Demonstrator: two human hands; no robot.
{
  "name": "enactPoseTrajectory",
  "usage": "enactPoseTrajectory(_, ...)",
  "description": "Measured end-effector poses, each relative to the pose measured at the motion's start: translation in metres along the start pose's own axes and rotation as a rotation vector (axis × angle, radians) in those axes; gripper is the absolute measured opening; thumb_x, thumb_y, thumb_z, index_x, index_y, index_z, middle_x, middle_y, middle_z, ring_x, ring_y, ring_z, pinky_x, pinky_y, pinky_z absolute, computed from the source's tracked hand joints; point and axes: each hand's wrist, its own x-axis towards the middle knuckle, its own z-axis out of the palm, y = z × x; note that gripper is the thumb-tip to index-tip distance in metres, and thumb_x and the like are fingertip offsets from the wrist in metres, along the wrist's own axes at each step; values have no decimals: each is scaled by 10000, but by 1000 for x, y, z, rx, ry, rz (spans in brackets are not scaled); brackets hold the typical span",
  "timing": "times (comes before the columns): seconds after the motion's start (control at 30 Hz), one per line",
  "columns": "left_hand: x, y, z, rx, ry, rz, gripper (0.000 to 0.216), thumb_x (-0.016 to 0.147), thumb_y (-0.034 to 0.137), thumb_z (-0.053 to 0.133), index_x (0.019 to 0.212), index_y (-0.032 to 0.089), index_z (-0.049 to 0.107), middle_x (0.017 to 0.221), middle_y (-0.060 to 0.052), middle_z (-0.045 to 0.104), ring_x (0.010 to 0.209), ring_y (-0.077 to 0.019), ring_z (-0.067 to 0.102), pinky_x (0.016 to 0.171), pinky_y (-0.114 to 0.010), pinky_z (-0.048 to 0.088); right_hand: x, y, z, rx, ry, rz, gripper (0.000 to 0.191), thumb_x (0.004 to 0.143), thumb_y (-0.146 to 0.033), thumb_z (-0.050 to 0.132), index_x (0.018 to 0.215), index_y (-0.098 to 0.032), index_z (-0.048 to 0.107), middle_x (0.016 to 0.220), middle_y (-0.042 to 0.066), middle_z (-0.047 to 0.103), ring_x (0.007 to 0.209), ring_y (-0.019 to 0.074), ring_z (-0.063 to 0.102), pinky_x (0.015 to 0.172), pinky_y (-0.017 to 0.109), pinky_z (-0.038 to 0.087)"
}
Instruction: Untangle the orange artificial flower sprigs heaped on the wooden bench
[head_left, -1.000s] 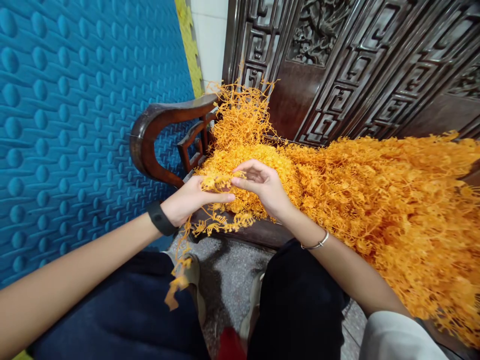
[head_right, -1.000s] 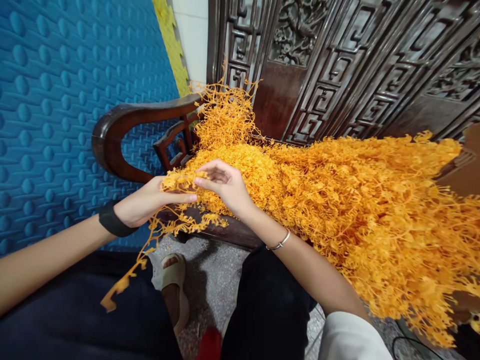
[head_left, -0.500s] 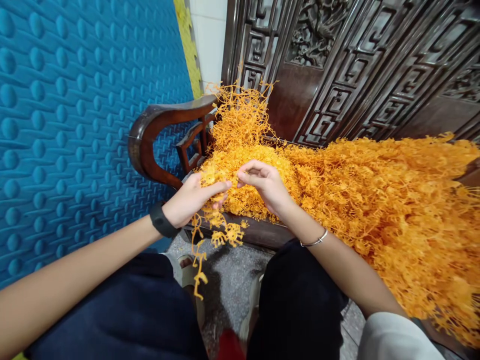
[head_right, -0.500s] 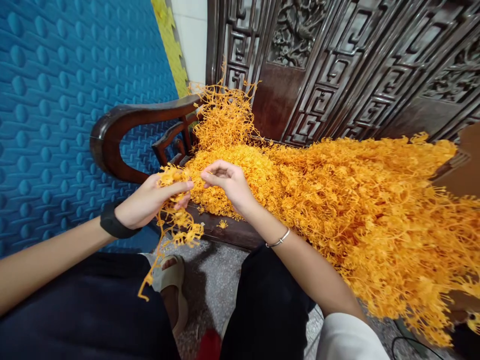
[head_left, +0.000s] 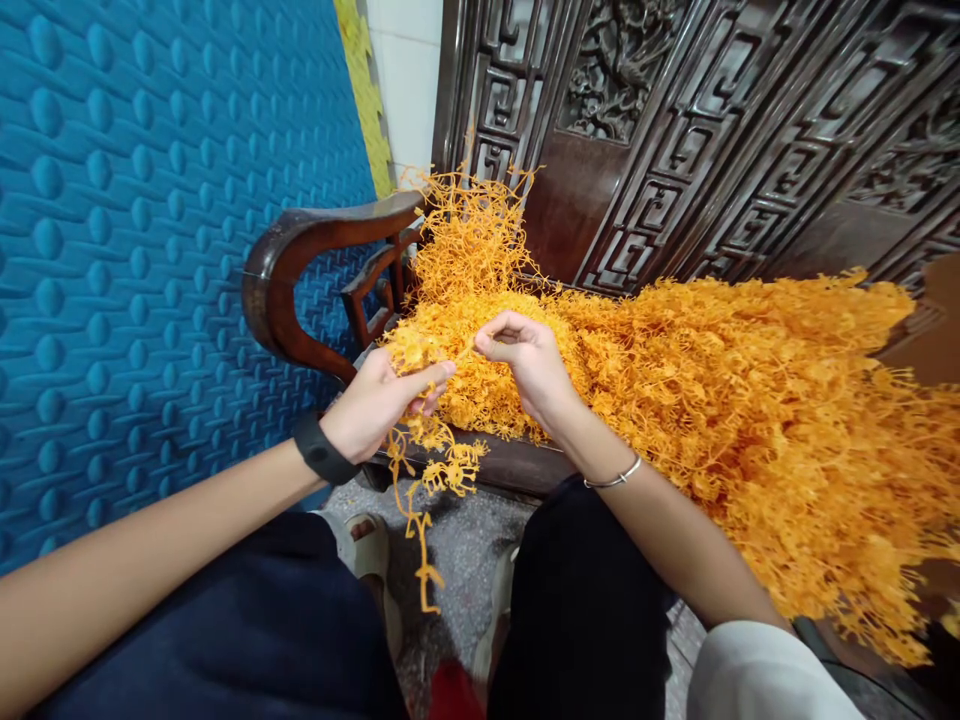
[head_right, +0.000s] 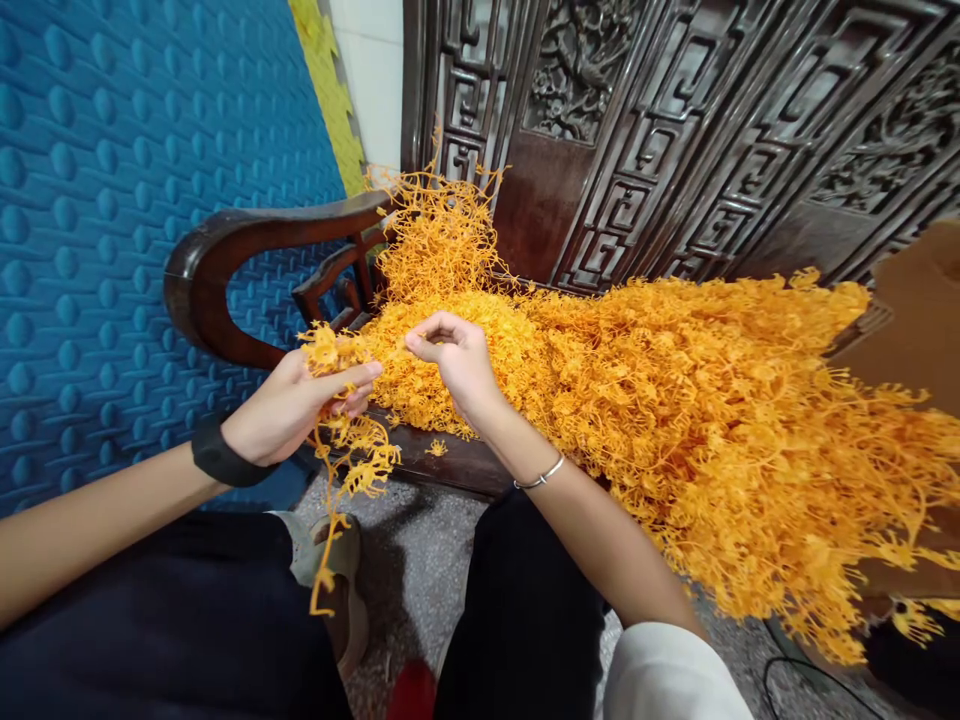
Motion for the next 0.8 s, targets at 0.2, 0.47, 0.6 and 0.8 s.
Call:
enactPoseTrajectory(0.2, 0, -1, 5, -69, 131, 89, 265, 734, 254, 616, 572, 167, 425, 497, 50, 399, 433, -55, 346, 442, -222, 285, 1, -4, 19, 4, 46, -45, 106, 614, -128, 630, 583, -174, 539, 606, -37, 545, 607, 74, 471, 635, 250, 401)
enactPoseTrajectory(0.47, -21, 7, 5, -105, 183, 138, 284, 743, 241, 638, 585, 183, 410, 470, 53, 391, 415, -67, 350, 418, -232, 288, 40, -30, -57, -23, 592, -206, 164, 648, -8, 448, 590, -159, 473, 675, -42, 541, 546, 41, 431, 556, 204, 353)
enactPoseTrajectory(0.6, -27, 5, -2, 15, 108, 71, 237, 727, 300, 671, 655, 168, 487, 552, 19, 502, 477, -92, 442, 454, -232, 350, 56, -6, -114, -382, 604, -364, 28, 652, -173, 627, 660, -149, 613, 645, -23, 565, 597, 89, 480, 609, 241, 383)
enactPoseTrajectory(0.8, -13, -10, -15, 120, 32, -53, 261, 693, 371, 689, 760, 136, 597, 719, -33, 615, 622, -130, 529, 617, -259, 433, 81, 47, -111, -795, 411, -184, 141, 673, -128, 543, 733, -106, 669, 715, 59, 629, 633, 143, 539, 667, 283, 424)
